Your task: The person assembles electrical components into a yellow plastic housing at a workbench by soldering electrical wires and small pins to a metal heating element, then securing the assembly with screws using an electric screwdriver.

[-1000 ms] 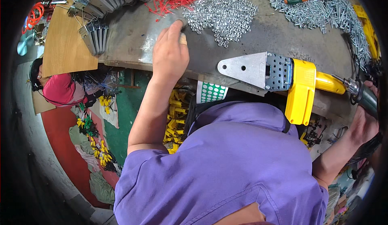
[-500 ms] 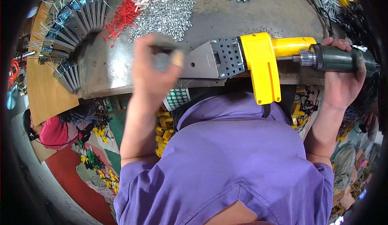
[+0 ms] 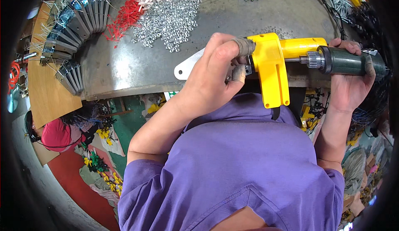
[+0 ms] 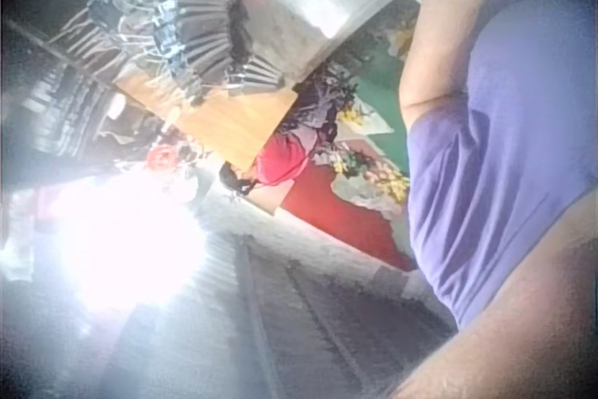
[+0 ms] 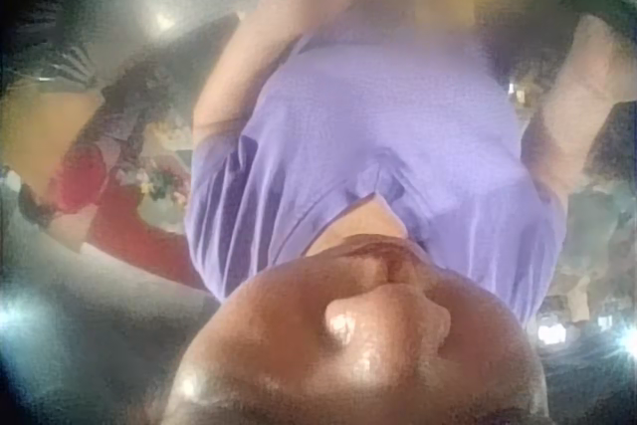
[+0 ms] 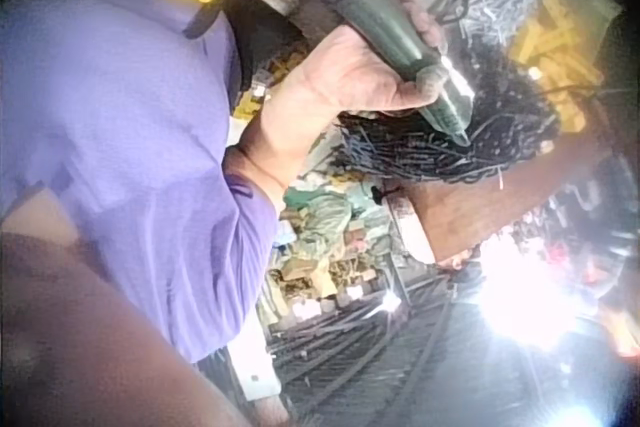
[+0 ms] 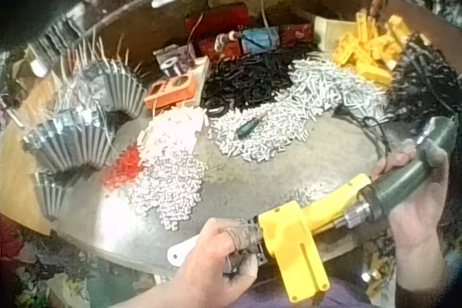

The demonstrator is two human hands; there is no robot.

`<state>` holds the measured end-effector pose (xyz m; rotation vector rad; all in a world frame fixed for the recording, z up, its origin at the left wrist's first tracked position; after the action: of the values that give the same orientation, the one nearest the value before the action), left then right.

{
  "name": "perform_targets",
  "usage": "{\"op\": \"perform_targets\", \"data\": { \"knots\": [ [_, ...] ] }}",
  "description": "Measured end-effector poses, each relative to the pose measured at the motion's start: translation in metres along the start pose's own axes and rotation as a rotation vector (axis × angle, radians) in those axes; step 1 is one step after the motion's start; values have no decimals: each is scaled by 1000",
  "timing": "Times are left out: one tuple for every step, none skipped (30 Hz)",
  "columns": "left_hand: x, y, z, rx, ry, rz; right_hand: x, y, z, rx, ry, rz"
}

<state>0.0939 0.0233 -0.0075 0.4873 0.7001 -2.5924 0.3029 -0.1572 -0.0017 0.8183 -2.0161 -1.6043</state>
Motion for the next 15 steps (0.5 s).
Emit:
{"op": "perform_targets", "data": {
  "knots": [
    [-2,-1,0,3,2,1,0,-1,-1,6,-6,10],
    [-5,-5,4,-188,47,28,-1,-2,-2,12,-12,21],
    [-7,-8,8,-379,91,55,-1,-1,-2,16,-13,20],
    [-8,-11,12,-377,92,57,0,-1,-1,20,-17,35],
    [-9,-10,14,-385,63,-21,1,-2,-1,24,-21,51],
    [-9,-6,13,-392,34,-100,1,-1,0,25,-22,52],
    [-9,-7,12,-393,33,-98,1,-1,-1,46,-46,86],
    [-9,-8,11,-350,63,-77,1,-1,-2,66,-70,120],
    [-8,-9,11,-307,94,-57,1,0,0,66,-69,120],
    [-8,-9,9,-308,94,-56,1,1,1,71,-69,98],
    [-8,-8,8,-299,95,-58,1,2,2,76,-69,76],
    [-8,-8,8,-289,97,-60,0,1,3,76,-69,76],
    [-8,-7,8,-291,96,-59,-1,0,2,74,-74,70],
    [-10,-6,8,-280,82,-52,-3,-1,2,71,-80,63],
    [-11,-5,8,-271,69,-45,-3,-2,3,70,-78,62]
  ]
}}
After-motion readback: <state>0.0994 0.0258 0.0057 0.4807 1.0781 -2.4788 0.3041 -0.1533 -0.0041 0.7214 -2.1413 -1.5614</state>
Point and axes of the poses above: each hand's wrist, its own x-axis away from the middle knuckle, its own y-axis out of the palm, z = x × y, the point moved 6 cm from there along -x, towards the middle knuckle, and after that the axes turned 2 degrees about x, right-handed, at the moved point
